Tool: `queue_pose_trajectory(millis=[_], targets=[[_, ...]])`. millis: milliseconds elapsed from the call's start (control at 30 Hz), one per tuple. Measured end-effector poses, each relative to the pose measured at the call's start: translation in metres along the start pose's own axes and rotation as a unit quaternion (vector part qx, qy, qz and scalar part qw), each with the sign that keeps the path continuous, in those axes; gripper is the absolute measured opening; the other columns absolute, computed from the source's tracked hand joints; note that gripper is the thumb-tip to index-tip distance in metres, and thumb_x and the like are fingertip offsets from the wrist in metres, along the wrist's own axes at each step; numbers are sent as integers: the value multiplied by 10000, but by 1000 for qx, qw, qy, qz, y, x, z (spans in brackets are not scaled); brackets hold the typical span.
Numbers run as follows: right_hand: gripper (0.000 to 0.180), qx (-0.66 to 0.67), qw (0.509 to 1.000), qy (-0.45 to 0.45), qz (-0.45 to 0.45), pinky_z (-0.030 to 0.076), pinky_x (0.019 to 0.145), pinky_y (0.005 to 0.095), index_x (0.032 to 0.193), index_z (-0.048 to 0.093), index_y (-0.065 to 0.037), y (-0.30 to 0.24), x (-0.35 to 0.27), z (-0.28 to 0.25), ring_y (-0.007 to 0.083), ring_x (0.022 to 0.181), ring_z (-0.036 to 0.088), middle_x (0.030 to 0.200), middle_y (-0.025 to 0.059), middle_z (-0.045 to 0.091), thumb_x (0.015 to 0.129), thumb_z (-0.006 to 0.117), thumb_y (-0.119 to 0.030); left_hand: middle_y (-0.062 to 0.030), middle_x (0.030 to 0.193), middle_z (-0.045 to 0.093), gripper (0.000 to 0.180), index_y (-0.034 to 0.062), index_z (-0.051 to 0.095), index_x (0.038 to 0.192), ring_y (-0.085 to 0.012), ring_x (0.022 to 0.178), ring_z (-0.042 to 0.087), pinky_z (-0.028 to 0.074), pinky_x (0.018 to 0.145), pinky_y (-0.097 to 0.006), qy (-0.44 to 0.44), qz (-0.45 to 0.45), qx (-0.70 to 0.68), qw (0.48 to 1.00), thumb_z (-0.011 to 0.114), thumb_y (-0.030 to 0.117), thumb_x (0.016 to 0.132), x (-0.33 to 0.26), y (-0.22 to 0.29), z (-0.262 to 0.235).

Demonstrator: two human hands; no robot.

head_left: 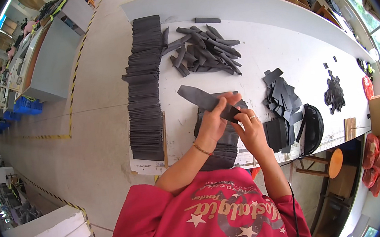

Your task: The person is sorting and stacking gray foam or rubber strips on a workbench.

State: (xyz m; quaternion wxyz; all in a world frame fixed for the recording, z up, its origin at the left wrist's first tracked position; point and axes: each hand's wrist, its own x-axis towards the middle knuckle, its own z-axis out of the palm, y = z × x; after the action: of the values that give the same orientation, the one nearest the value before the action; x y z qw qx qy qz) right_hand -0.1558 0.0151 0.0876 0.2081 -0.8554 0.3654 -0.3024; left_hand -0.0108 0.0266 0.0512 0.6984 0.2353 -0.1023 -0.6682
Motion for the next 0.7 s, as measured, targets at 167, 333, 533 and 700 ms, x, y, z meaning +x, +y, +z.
queue_pose_trajectory(millis=[167,333,533,700], targets=[[156,19,999,37,-35,510,651,388,863,610,-19,4,9,-7,315,765,626,944,127,616,778,739,-34,-181,1074,649,330,-25,550,1171,-310,1078,626,490,981,-412,32,92,-9,995,489,258,1012,6,16,20],[173,44,996,45,-61,511,629,386,846,601,-20,3,20,-3,307,760,621,918,110,606,733,724,26,-138,1020,667,318,-1,562,1154,-302,1050,641,484,972,-401,19,100,-17,995,476,273,1017,-1,4,26],[143,59,994,57,-71,494,616,350,826,623,-3,4,23,1,281,709,618,909,111,624,730,721,37,-141,1025,674,322,5,567,1149,-301,1060,641,483,969,-395,13,120,-16,992,470,284,1019,-1,-4,25],[172,70,995,45,-57,505,616,371,827,607,-11,6,23,4,291,748,622,904,102,609,710,720,47,-140,1014,675,308,-1,569,1143,-298,1045,646,489,957,-390,20,119,-20,993,478,266,1018,1,-5,24]])
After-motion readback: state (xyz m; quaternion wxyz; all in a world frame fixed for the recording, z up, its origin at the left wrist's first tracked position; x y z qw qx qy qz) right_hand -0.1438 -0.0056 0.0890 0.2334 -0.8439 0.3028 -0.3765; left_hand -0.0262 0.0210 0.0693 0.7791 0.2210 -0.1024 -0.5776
